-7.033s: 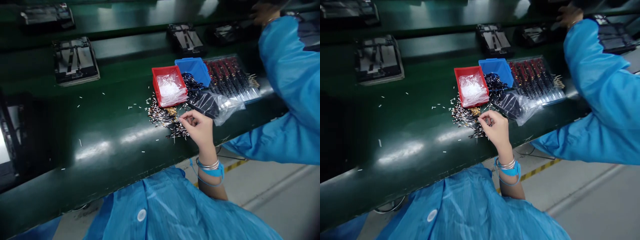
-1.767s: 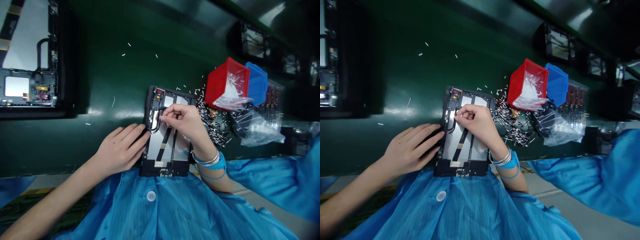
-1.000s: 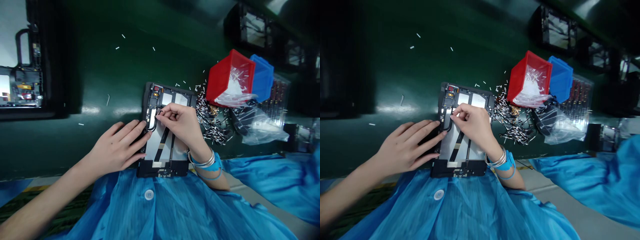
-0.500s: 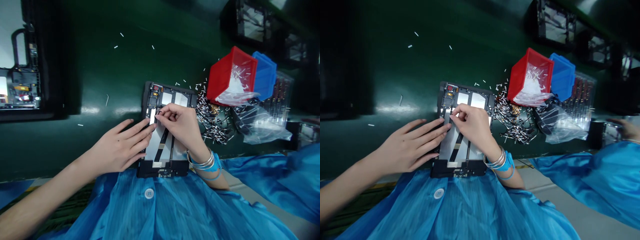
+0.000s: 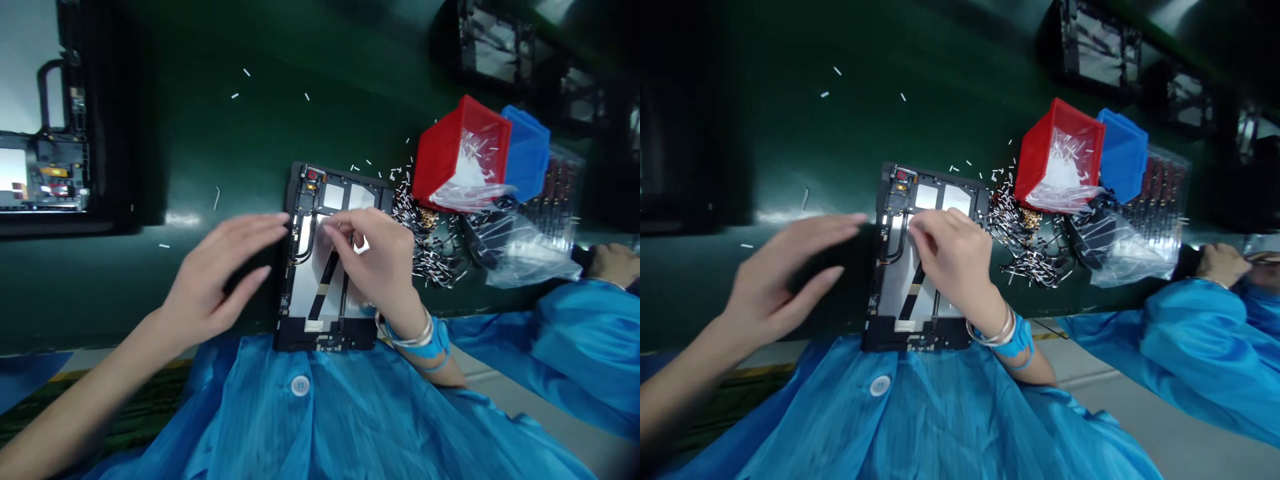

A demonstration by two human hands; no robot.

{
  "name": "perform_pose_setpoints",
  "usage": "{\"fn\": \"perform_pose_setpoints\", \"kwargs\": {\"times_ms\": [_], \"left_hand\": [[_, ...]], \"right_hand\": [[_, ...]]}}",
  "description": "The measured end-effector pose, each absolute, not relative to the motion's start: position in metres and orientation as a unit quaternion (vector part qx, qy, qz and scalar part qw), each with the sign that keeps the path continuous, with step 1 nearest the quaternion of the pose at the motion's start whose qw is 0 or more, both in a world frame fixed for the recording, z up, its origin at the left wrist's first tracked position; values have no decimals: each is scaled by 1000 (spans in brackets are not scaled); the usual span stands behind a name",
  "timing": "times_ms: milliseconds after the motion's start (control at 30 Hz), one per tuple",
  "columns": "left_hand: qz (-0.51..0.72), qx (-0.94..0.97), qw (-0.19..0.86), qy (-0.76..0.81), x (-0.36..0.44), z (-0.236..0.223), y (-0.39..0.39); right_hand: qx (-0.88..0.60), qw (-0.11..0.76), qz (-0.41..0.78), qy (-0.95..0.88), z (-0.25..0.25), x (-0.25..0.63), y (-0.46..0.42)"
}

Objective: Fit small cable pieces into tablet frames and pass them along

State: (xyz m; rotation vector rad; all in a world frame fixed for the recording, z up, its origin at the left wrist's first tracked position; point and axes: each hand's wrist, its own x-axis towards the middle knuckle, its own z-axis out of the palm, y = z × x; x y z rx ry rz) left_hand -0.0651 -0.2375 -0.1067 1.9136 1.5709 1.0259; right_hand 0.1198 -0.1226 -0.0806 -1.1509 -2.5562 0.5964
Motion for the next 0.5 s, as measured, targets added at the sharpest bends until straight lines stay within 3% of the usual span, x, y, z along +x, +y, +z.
{"fn": "perform_pose_setpoints", "kwargs": {"times_ms": [200,500], "left_hand": [[426,591,217,649,-60,-110,-253],[435,617,218,619,-49,-115,-261]], "right_hand": [[-202,6,124,-972,-71,122,-142],[-149,9,-6,-989,-70,109,-147]]}}
